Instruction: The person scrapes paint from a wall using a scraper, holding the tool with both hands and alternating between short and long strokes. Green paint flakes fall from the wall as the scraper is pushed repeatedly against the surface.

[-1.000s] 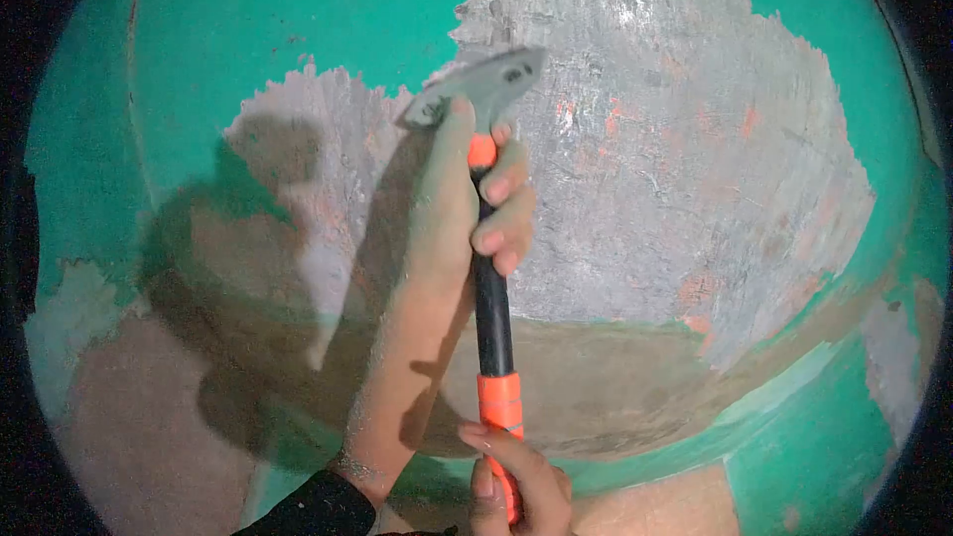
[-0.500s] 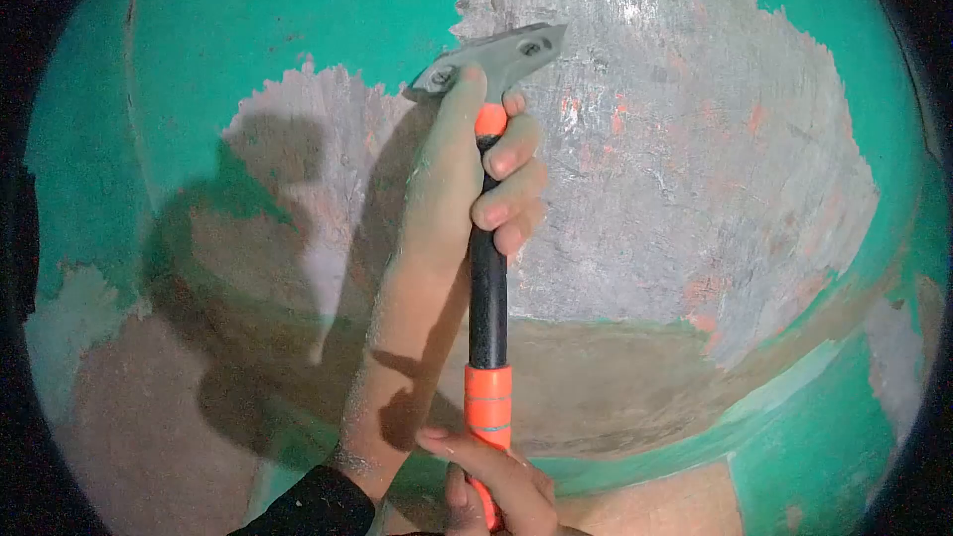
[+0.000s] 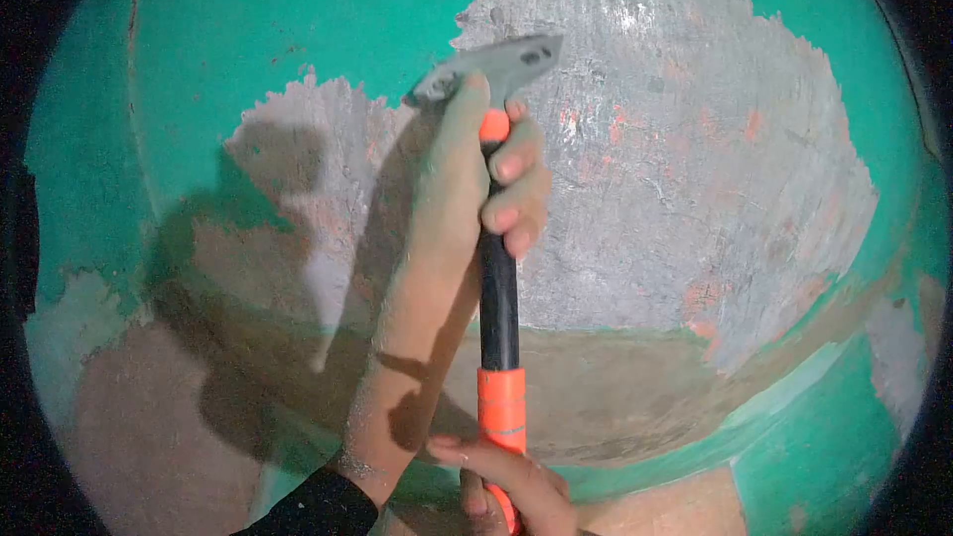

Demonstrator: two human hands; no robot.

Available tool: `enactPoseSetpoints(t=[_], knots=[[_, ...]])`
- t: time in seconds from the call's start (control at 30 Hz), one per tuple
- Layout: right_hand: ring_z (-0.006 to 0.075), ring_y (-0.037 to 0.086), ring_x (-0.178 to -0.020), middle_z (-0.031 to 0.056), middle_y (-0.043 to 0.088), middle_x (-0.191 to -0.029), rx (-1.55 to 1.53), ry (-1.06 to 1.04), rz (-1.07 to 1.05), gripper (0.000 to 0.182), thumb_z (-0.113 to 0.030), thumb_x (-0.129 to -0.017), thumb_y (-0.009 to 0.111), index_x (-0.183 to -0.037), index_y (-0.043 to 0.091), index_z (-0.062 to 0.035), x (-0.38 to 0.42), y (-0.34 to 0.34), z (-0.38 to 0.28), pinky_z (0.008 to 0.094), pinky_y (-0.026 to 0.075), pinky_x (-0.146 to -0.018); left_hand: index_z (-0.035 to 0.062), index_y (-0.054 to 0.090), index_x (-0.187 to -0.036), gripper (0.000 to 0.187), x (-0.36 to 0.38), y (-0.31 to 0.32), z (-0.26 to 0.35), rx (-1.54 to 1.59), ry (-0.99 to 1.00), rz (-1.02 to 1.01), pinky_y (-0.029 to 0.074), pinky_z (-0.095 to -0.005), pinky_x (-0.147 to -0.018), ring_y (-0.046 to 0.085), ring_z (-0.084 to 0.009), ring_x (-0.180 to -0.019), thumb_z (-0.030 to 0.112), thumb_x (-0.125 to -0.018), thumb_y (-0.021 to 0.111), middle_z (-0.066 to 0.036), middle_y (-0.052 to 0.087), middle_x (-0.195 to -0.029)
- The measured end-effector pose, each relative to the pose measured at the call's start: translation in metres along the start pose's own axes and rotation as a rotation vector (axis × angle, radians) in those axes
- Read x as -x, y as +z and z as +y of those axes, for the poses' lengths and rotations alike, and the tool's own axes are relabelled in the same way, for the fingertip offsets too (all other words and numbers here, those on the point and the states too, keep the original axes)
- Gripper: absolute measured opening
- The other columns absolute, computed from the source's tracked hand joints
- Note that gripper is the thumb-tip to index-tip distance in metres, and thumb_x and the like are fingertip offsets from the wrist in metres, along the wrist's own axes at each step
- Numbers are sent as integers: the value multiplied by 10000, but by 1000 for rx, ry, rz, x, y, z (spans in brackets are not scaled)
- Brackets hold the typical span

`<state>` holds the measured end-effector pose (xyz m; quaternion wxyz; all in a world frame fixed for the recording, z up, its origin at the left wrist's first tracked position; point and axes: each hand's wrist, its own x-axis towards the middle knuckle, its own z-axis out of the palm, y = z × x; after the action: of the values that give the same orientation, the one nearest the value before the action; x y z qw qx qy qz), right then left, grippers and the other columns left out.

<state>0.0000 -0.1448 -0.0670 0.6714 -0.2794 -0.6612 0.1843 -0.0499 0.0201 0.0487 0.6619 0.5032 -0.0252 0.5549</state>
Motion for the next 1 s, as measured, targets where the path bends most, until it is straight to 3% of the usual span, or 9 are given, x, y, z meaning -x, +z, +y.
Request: enactPoseSetpoints(t=[0.07,0.1,0.23,0.33,0.5,0.7,0.8,0.83,1.0], knots=[[73,455,-706,17,556,-895,14,17,-31,317,-229,-977,499,-1166,571,15,-6,-7,-8,232,390,-667,91,401,-919,421,-9,7,7,23,36,0,380,-280,-298,365,-98,-358,500,-981,319,14,390,-595],[72,455,-706,15,552,-891,20,23,-49,320,-232,-977,500,-1166,570,17,-8,-10,-10,233,389,-666,106,430,-904,352,-3,14,7,43,32,65,327,-236,-296,315,-57,-354,441,-990,363,47,354,-576],[70,451,-702,8,537,-873,-26,70,-32,321,-238,-977,501,-1163,572,14,0,-7,-8,232,383,-668,104,427,-917,324,5,9,0,59,-6,25,343,-226,-308,322,-50,-378,416,-990,378,45,372,-602],[69,457,-712,12,541,-882,-80,54,-57,314,-233,-977,499,-1161,573,10,-10,-11,-13,232,388,-681,102,394,-898,414,-9,12,9,50,76,-3,378,-277,-311,372,-91,-381,501,-983,323,23,381,-592],[67,449,-703,11,525,-865,9,32,-40,307,-206,-977,492,-1151,572,34,-4,-13,-12,237,393,-672,104,391,-898,395,-2,5,1,31,33,-33,383,-267,-344,386,-86,-413,480,-989,314,25,382,-604],[82,489,-739,47,595,-953,-38,94,-82,311,-238,-972,503,-1128,592,16,-15,-19,-18,248,411,-699,98,390,-918,410,-13,10,6,92,96,-34,389,-277,-321,378,-91,-393,496,-987,316,21,383,-597],[81,488,-731,77,620,-1025,-92,143,-106,337,-270,-972,504,-1127,591,16,1,-21,-18,244,410,-704,103,389,-931,405,4,6,-3,39,-1,20,397,-270,-332,384,-91,-399,496,-989,313,21,389,-601],[66,459,-693,93,622,-1040,-7,50,-65,358,-288,-974,498,-1121,591,25,0,-17,-13,238,399,-690,107,391,-933,402,3,5,-2,38,1,10,393,-270,-331,376,-93,-392,497,-990,310,22,395,-610],[72,465,-681,107,624,-1063,-34,56,-76,347,-270,-979,480,-1117,593,28,-6,-17,-12,243,406,-666,114,390,-931,394,-4,7,2,115,69,-9,384,-267,-328,370,-88,-389,497,-989,315,23,398,-623]])
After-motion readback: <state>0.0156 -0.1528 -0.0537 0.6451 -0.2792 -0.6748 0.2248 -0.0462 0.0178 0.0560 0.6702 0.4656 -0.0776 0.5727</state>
